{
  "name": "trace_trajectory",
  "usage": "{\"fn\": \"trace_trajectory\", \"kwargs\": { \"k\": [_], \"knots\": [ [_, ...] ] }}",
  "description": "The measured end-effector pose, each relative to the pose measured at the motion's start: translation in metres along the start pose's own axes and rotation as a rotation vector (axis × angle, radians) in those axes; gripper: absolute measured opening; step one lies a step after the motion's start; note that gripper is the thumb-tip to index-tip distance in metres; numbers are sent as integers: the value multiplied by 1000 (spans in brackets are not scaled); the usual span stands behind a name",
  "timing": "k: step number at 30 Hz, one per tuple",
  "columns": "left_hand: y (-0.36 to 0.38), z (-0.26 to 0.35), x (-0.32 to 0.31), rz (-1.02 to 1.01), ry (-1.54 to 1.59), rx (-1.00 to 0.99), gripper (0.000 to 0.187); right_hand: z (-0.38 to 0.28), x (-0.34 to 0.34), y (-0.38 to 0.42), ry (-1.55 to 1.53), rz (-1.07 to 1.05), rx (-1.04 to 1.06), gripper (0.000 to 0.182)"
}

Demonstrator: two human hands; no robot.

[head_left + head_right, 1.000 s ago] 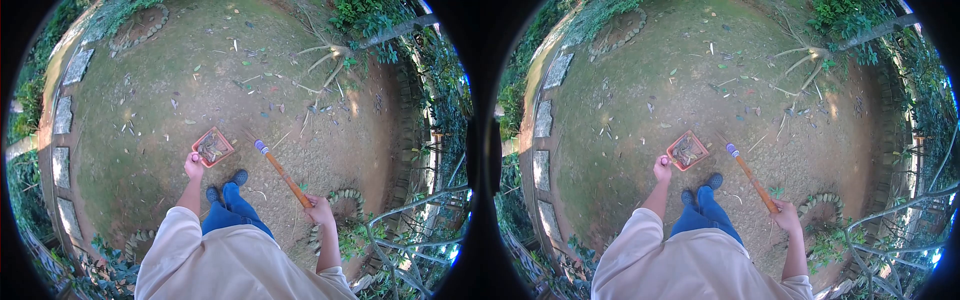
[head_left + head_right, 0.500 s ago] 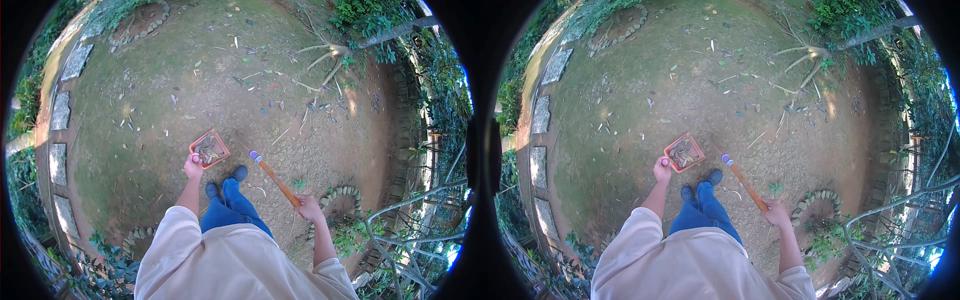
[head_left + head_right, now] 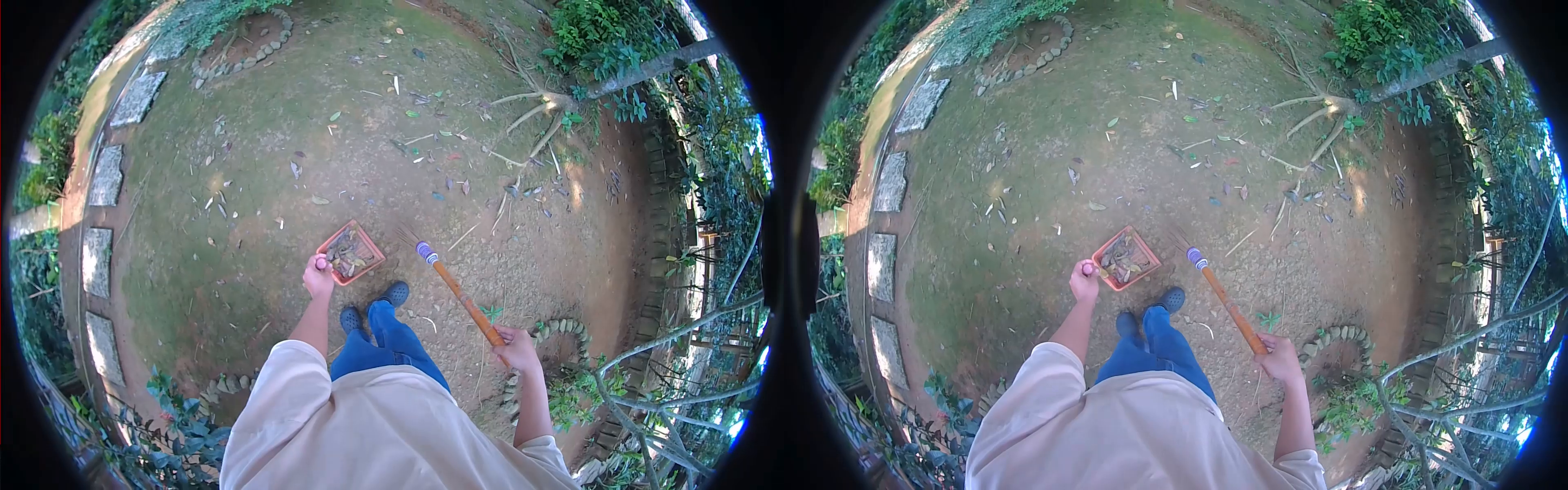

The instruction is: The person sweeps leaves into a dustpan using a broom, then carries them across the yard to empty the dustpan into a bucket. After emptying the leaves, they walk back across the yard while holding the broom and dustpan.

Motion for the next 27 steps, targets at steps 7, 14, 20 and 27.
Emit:
{"fn": "trace_trajectory", "kwargs": {
  "k": [7,14,20,27],
  "knots": [
    [-10,8,22,95,35,26,30,-12,-10,-41,35,27,154,65],
    [-31,16,15,183,67,106,27,-75,-7,-99,26,-3,107,62],
    [-54,16,-7,232,101,126,30,-76,5,-211,262,-13,380,65],
    [-72,36,-30,275,26,234,30,-137,22,-257,424,-190,253,63]
  ]
}}
Point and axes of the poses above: each hand's wrist, its own y-axis away from the middle knuckle, its own x-axis out of the back of the hand, z = x × y, the point moved 3 cm from there along -y, towards the middle knuckle, and after that the axes turned 5 degrees about x, right-handed, at the moved point
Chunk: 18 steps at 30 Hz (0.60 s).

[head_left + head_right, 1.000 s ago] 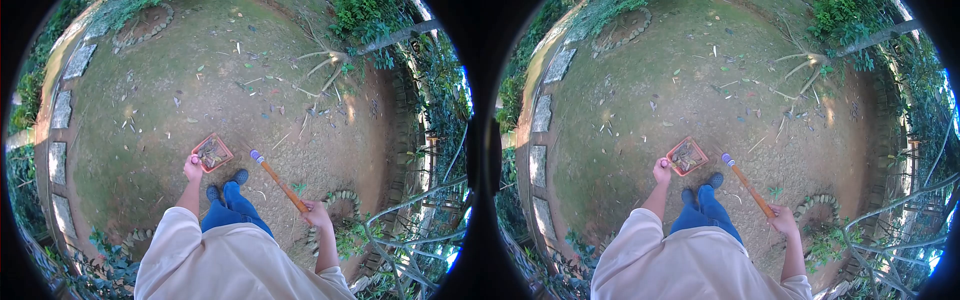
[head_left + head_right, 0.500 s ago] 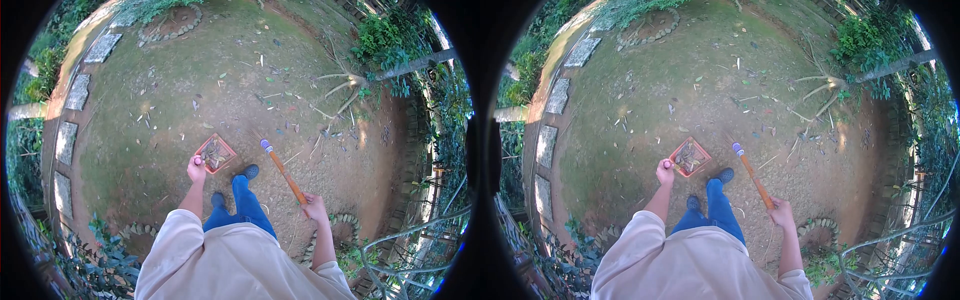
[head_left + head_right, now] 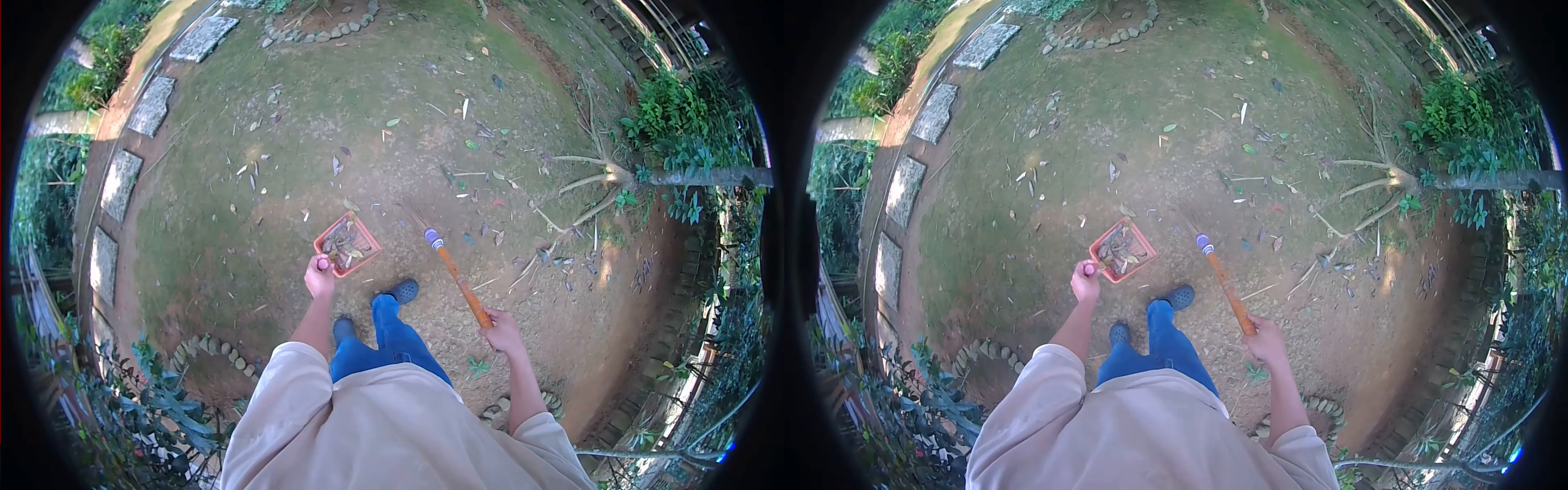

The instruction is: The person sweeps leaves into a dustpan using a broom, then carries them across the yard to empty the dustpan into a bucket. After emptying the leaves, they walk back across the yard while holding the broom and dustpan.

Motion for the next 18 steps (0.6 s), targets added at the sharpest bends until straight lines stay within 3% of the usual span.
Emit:
{"fn": "trace_trajectory", "kwargs": {
  "k": [9,13,18],
  "knots": [
    [0,18,-10,32,0,65,28,-26,77,18,-94,-228,-21,59],
    [5,18,-5,48,-8,67,27,-47,83,29,-79,-179,-53,59],
    [-1,23,10,43,-12,61,27,-39,68,29,-106,-54,70,62]
  ]
}}
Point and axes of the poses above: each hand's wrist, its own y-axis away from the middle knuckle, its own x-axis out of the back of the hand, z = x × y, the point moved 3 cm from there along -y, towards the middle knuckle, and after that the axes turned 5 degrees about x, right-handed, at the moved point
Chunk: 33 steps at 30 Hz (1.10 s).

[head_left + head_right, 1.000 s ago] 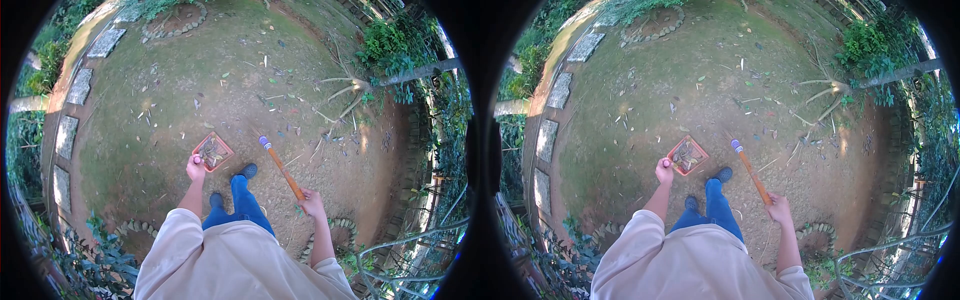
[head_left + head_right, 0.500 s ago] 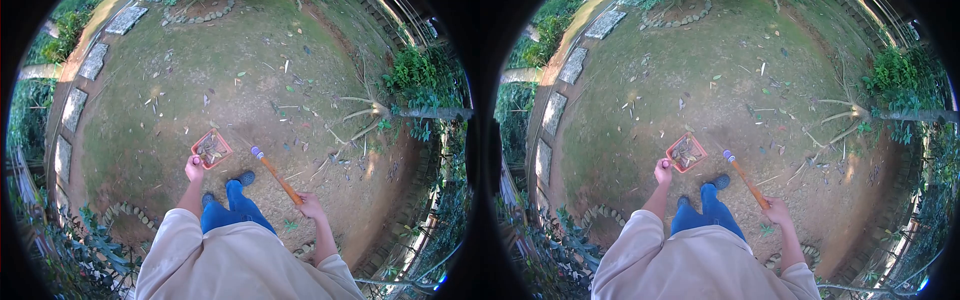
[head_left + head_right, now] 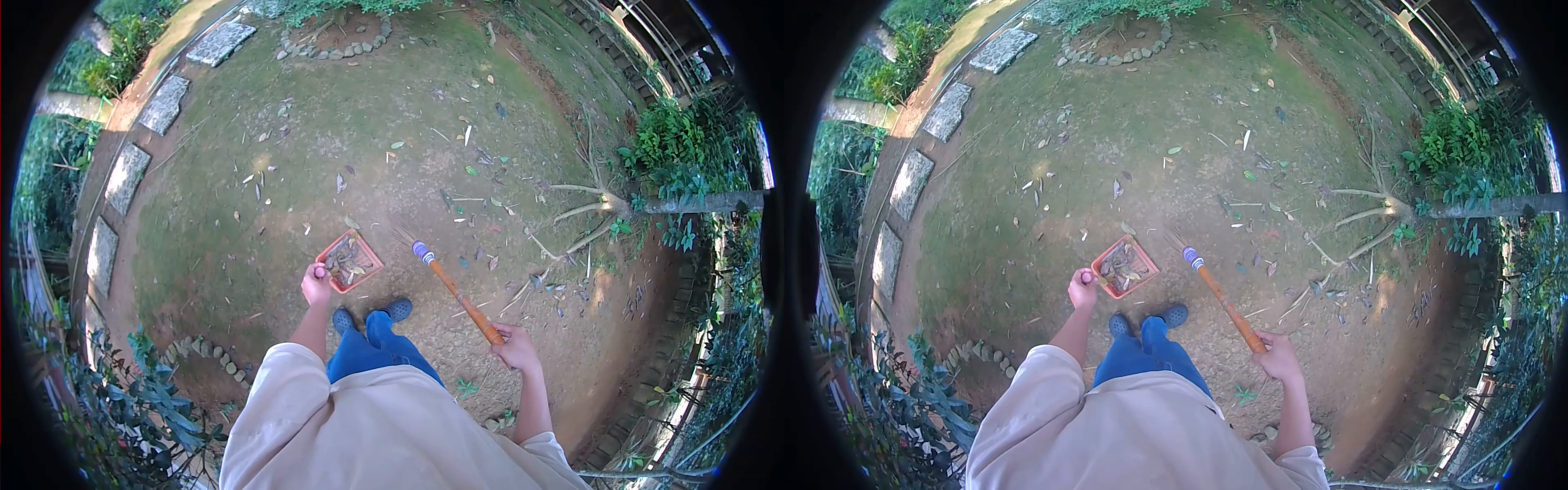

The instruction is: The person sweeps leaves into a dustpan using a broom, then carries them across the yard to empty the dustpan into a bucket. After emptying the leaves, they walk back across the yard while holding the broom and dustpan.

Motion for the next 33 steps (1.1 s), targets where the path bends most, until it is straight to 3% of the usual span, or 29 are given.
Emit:
{"fn": "trace_trajectory", "kwargs": {
  "k": [4,10,13,16,19,22,25,33],
  "knots": [
    [2,0,21,-5,9,-29,25,-2,-13,5,-149,51,-86,64],
    [2,-4,36,-75,-11,-52,25,9,-26,8,-58,86,-19,65],
    [-3,-15,34,-92,-15,-49,26,11,-38,14,-82,24,-133,65],
    [-3,-27,33,-115,-12,-53,27,25,-57,17,3,42,-99,64],
    [6,-25,38,-111,-64,-62,28,2,-70,33,1,-77,-194,64],
    [6,-38,35,-127,-70,-83,27,22,-83,41,83,-135,-143,62],
    [7,-41,37,-119,-84,-49,24,22,-81,58,-85,-160,-223,63],
    [2,-38,54,-59,2,-47,25,5,-72,61,-85,-52,-114,64]
  ]
}}
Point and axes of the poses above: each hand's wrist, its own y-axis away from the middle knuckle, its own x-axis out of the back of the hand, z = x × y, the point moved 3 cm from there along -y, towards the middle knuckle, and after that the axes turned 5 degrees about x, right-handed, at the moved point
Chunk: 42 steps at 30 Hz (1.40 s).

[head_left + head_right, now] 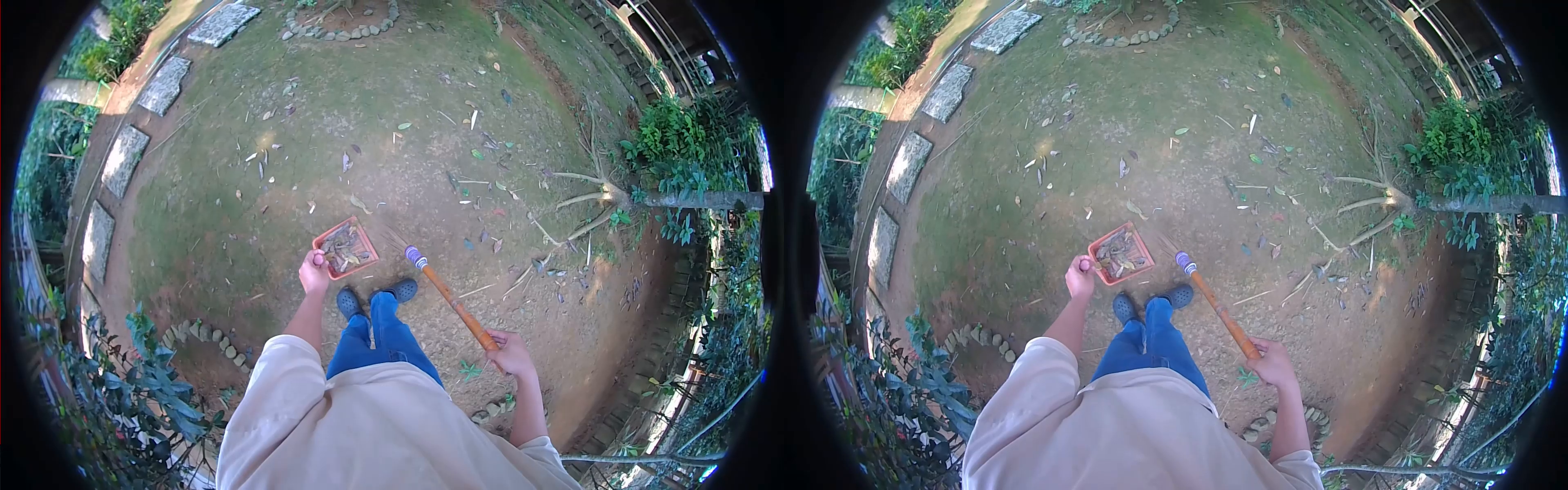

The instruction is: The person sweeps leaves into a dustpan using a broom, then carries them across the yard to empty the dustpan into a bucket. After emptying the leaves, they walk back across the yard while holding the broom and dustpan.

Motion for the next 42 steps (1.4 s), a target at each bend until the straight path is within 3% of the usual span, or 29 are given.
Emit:
{"fn": "trace_trajectory", "kwargs": {
  "k": [4,10,16,19,22,31,34,37,40,42],
  "knots": [
    [-8,-6,1,24,36,21,24,7,-2,-16,17,79,116,63],
    [-12,5,9,58,65,54,25,-28,-1,-22,-4,108,1,62],
    [-20,18,19,92,-16,1,26,-20,2,-59,25,152,99,62],
    [-31,21,17,75,-9,40,25,-38,10,-75,-10,114,3,61],
    [-39,23,10,120,-56,34,26,-23,17,-117,86,102,224,65],
    [-60,9,-9,126,-38,116,25,-55,24,-177,202,7,78,60],
    [-66,3,-14,165,-30,125,26,-70,28,-172,299,-64,139,60],
    [-65,7,-12,183,-65,172,25,-91,40,-151,267,-164,21,61],
    [-63,6,-8,193,0,138,25,-102,46,-125,291,-185,91,61],
    [-60,6,-4,189,15,166,25,-111,49,-109,249,-199,31,61]
  ]
}}
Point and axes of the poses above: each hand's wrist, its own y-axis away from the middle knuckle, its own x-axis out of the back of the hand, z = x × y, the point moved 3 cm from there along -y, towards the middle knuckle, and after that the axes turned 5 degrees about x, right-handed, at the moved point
